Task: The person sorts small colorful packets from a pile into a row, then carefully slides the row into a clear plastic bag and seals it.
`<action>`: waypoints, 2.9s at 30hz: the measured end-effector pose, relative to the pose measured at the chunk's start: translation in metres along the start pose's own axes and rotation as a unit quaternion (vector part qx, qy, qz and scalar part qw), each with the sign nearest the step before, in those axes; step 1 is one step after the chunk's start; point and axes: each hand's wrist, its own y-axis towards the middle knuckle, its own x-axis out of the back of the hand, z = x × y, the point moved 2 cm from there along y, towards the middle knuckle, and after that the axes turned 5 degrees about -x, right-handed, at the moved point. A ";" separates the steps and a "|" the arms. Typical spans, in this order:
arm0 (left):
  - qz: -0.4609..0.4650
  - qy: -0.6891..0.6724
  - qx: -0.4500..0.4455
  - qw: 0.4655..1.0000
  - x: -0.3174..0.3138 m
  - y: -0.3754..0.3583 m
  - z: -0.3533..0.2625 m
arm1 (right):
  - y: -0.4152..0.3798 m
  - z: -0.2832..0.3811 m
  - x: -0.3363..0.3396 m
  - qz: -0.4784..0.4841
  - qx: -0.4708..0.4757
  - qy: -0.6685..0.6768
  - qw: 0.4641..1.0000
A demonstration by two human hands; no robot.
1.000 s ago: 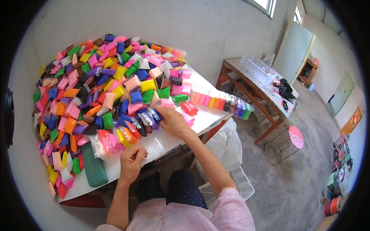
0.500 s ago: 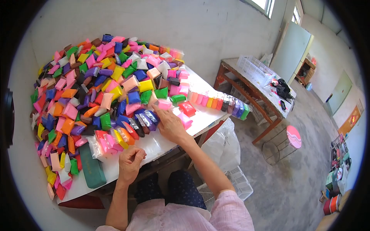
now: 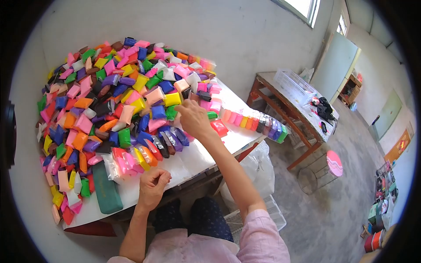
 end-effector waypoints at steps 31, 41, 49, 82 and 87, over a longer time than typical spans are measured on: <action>-0.056 0.277 -0.145 0.948 -0.018 -0.011 -0.012 | -0.150 0.063 0.029 -0.061 -0.217 0.201 0.953; -0.035 0.285 -0.144 0.947 -0.017 -0.010 -0.015 | -0.171 0.073 0.051 -0.011 -0.030 0.071 0.997; -0.037 0.296 -0.139 0.944 -0.017 -0.008 -0.020 | -0.169 0.067 0.037 -0.056 0.008 0.048 0.997; -0.061 0.230 -0.150 0.960 -0.017 -0.007 -0.012 | -0.183 0.064 0.016 -0.092 0.075 0.002 0.993; -0.051 0.236 -0.232 0.942 -0.013 -0.015 -0.014 | -0.190 0.064 0.024 -0.087 0.029 0.115 0.989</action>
